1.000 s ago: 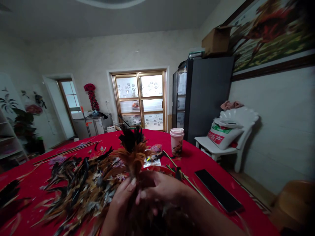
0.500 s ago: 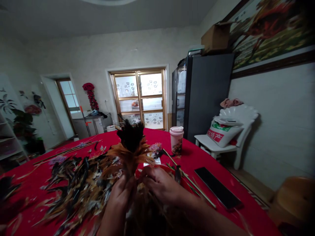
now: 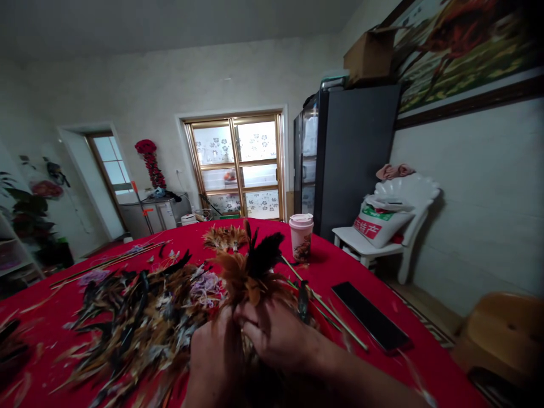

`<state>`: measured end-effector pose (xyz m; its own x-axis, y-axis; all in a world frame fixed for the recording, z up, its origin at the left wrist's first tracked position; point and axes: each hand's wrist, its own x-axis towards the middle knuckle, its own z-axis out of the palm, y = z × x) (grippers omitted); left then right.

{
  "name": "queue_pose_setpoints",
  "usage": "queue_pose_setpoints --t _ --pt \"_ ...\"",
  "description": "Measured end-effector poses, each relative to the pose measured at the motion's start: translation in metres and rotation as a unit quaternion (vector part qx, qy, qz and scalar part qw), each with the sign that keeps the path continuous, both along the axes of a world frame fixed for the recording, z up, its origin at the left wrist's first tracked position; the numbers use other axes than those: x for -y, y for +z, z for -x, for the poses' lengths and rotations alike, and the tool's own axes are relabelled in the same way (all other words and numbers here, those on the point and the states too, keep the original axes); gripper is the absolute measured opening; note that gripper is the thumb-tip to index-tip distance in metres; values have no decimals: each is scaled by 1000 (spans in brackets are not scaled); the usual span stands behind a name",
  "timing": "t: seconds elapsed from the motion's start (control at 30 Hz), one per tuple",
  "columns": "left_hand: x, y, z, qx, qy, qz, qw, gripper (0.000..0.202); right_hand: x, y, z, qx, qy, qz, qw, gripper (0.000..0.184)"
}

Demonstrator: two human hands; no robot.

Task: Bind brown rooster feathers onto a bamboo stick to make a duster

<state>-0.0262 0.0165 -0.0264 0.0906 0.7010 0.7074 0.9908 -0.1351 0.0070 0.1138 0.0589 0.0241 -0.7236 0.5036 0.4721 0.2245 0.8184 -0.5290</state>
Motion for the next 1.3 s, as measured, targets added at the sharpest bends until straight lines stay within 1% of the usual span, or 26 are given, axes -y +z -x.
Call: queue_pose_setpoints --t 0.07,0.17,0.2,0.23,0.3,0.37,0.4,0.47,0.53,0.57,0.63,0.73,0.77,0.87,0.93,0.97,1.0,1.07,1.1,1.17,1.23,1.3 --pt "-1 -1 -2 -15 -7 -20 1000 17 -3 -4 2 -8 -4 61 998 13" --pt "-2 -1 -2 8 -28 -36 999 14 -8 -10 5 -32 -8 169 985 14" --pt "-3 0 -1 16 -38 -41 998 15 -11 -11 5 -36 -10 191 981 16" --pt "-3 1 1 20 -47 -50 997 18 -12 -12 5 -39 -14 198 979 18" --pt "-2 2 4 18 -63 -78 995 26 -15 -13 4 -55 -37 164 984 19" --pt "-2 3 7 31 -70 -99 992 29 -17 -13 2 -67 -43 93 992 20" --pt "-2 3 7 52 -69 -100 991 30 -17 -13 1 -69 -38 51 996 21" --pt "-1 3 7 120 -62 -70 988 28 -16 -12 0 -78 -17 -20 997 26" --pt "-1 4 5 197 -59 -20 978 25 -14 -12 2 -86 -9 -45 995 28" --pt "-1 4 5 229 -60 2 972 24 -13 -11 3 -91 -12 -38 995 28" --pt "-1 5 4 274 -63 35 959 23 -11 -9 5 -104 -9 6 994 28" --pt "-2 3 3 302 -53 41 951 22 -10 -4 7 -159 -12 95 983 25" --pt "-3 2 3 309 -48 38 949 22 -10 -2 7 -162 -10 115 980 24" --pt "-3 2 0 333 -42 33 941 22 -10 5 3 -107 6 118 987 26" --pt "-1 6 -2 369 -70 52 926 23 -11 8 -1 -80 17 126 989 25" --pt "0 9 -3 405 -92 69 907 24 -11 9 -3 -85 14 146 986 23" --pt "2 13 -4 454 -117 92 878 24 -11 10 -4 -97 9 169 981 23" --pt "5 21 -4 562 -172 143 796 24 -11 10 -6 -126 5 220 967 22" --pt "7 24 -3 601 -203 169 754 23 -11 9 -7 -140 11 251 958 23" --pt "10 27 0 636 -274 228 684 28 -11 6 -7 -149 55 318 934 27" --pt "12 24 2 651 -338 277 621 35 -13 1 -6 -155 88 380 908 26" --pt "12 20 2 681 -355 306 563 36 -16 -5 -5 -168 77 418 890 16"
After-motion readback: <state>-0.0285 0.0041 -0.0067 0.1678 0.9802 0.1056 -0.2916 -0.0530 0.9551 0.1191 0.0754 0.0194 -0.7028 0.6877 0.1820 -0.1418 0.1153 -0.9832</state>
